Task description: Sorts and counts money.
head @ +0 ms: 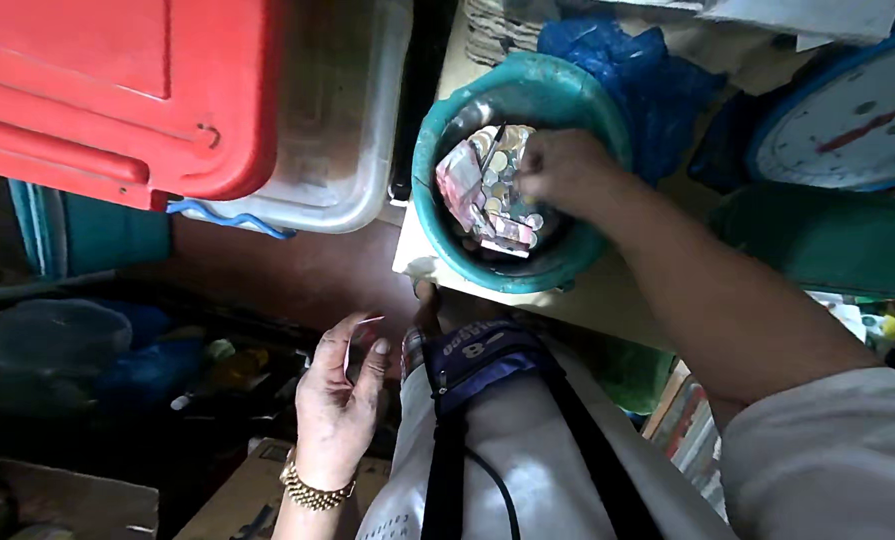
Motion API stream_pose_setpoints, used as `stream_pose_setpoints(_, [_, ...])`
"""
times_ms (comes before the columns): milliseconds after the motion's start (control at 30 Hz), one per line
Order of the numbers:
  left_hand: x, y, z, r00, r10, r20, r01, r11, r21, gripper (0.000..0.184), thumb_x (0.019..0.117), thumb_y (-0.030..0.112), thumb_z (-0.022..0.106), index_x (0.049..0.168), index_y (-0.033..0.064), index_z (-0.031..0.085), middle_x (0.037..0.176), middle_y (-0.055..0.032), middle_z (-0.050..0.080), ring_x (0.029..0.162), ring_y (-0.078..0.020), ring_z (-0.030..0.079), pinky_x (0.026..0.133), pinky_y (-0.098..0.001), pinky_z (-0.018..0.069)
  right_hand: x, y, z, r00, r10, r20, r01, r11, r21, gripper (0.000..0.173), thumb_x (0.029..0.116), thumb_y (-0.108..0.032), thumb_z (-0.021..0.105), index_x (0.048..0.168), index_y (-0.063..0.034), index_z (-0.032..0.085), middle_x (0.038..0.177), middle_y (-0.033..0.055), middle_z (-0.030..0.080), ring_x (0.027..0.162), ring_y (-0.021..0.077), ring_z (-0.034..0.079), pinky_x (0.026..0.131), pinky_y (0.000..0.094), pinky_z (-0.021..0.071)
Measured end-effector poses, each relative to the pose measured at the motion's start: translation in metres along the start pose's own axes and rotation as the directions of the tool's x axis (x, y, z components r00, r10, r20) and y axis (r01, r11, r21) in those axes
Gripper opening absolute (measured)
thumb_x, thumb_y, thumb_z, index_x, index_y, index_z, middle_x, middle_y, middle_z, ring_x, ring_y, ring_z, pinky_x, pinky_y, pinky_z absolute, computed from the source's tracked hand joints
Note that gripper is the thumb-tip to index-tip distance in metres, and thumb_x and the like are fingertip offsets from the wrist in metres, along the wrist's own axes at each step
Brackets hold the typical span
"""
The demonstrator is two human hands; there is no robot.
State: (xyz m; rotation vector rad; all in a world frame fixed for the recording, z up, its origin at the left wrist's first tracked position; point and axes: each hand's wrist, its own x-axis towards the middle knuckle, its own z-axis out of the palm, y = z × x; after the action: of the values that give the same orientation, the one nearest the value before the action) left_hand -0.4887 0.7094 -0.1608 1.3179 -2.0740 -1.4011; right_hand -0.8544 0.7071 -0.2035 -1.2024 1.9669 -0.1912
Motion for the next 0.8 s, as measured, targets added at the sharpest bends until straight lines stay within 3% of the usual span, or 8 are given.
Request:
stream_pose_setpoints(100, [0.000, -0.002, -0.002, 1.000, -0.018, -0.001, 0.018, 1.000, 0.001, 0.037, 0.1017, 0.017, 0.061, 0.134, -0.0002, 0.059, 0.124, -0.0078, 0.068, 0.104, -0.0072, 0.068, 0.092, -0.0254, 0.0589, -0.005, -0.003, -0.020, 0.993, 0.120, -0.014, -0.094, 0.844, 0.529, 0.021, 0.0977, -0.019, 0.063, 0.112, -0.0041, 0.060, 0.092, 0.0060, 0.064, 0.074, 0.0141, 0.063, 0.070, 0.0344, 0.0566])
stream_pose_setpoints(167, [0.002, -0.002, -0.003, 1.000, -0.008, 0.005, 0.008, 1.000, -0.009, 0.037, 0.1017, 0.017, 0.061, 0.134, -0.0018, 0.058, 0.124, -0.0084, 0.068, 0.105, -0.0070, 0.068, 0.092, -0.0251, 0.0588, -0.005, -0.003, -0.024, 0.991, 0.132, 0.036, -0.121, 0.728, 0.675, 0.018, 0.0966, -0.012, 0.060, 0.113, -0.0060, 0.054, 0.096, 0.0048, 0.066, 0.074, 0.0122, 0.065, 0.069, 0.0309, 0.0584])
stream_pose_setpoints(233, [0.003, -0.001, -0.004, 1.000, 0.006, 0.004, -0.006, 1.000, -0.008, 0.037, 0.1014, 0.016, 0.061, 0.132, -0.0036, 0.058, 0.123, -0.0087, 0.068, 0.100, -0.0056, 0.068, 0.087, -0.0233, 0.0598, -0.005, -0.003, -0.022, 0.995, 0.098, 0.024, -0.095, 0.825, 0.557, 0.023, 0.0967, -0.009, 0.058, 0.119, -0.0022, 0.059, 0.097, 0.0096, 0.067, 0.072, 0.0161, 0.067, 0.068, 0.0359, 0.0601])
stream_pose_setpoints(333, [0.004, 0.002, -0.007, 1.000, 0.007, 0.015, -0.008, 0.999, 0.031, 0.037, 0.1020, 0.019, 0.060, 0.132, -0.0029, 0.059, 0.122, -0.0078, 0.067, 0.095, -0.0036, 0.068, 0.081, -0.0208, 0.0599, 0.000, 0.005, -0.004, 0.998, -0.057, -0.027, 0.061, 0.984, 0.170, 0.021, 0.0960, -0.014, 0.059, 0.111, -0.0006, 0.066, 0.096, 0.0169, 0.070, 0.081, 0.0285, 0.069, 0.073, 0.0522, 0.0576])
stream_pose_setpoints(400, [0.004, 0.004, -0.008, 1.000, 0.008, 0.019, -0.009, 0.999, 0.046, 0.037, 0.1021, 0.019, 0.059, 0.132, -0.0035, 0.059, 0.122, -0.0081, 0.067, 0.094, -0.0028, 0.068, 0.079, -0.0202, 0.0603, 0.001, 0.003, 0.001, 0.992, -0.107, 0.068, 0.113, 0.989, -0.090, 0.020, 0.0986, -0.011, 0.060, 0.112, -0.0014, 0.071, 0.109, 0.0215, 0.071, 0.105, 0.0398, 0.068, 0.091, 0.0637, 0.0523])
stream_pose_setpoints(500, [0.003, 0.006, -0.008, 1.000, 0.004, 0.021, -0.005, 0.999, 0.054, 0.037, 0.1020, 0.019, 0.059, 0.132, -0.0035, 0.059, 0.120, -0.0077, 0.067, 0.092, -0.0023, 0.067, 0.078, -0.0197, 0.0595, 0.001, -0.010, 0.008, 0.978, -0.005, 0.209, 0.093, 0.906, -0.413, 0.020, 0.0993, -0.009, 0.060, 0.112, -0.0136, 0.076, 0.115, 0.0177, 0.071, 0.111, 0.0422, 0.067, 0.087, 0.0673, 0.0530])
stream_pose_setpoints(633, [0.002, 0.007, -0.005, 1.000, 0.001, 0.020, -0.003, 0.998, 0.066, 0.037, 0.1022, 0.020, 0.059, 0.131, -0.0027, 0.059, 0.122, -0.0080, 0.067, 0.095, -0.0031, 0.068, 0.082, -0.0208, 0.0593, 0.005, -0.017, 0.008, 0.955, 0.019, 0.294, 0.145, 0.838, -0.526, 0.023, 0.1016, -0.007, 0.057, 0.116, -0.0121, 0.075, 0.124, 0.0169, 0.069, 0.116, 0.0422, 0.065, 0.090, 0.0653, 0.0523])
stream_pose_setpoints(800, [-0.003, 0.003, -0.002, 1.000, -0.004, -0.001, 0.004, 0.999, 0.043, 0.038, 0.1016, 0.018, 0.060, 0.132, -0.0033, 0.059, 0.124, -0.0086, 0.067, 0.099, -0.0033, 0.067, 0.085, -0.0210, 0.0589, 0.004, -0.008, 0.014, 0.964, 0.004, 0.267, 0.157, 0.801, -0.578, 0.024, 0.0956, -0.002, 0.062, 0.114, -0.0122, 0.075, 0.115, 0.0187, 0.070, 0.109, 0.0428, 0.066, 0.082, 0.0639, 0.0545])
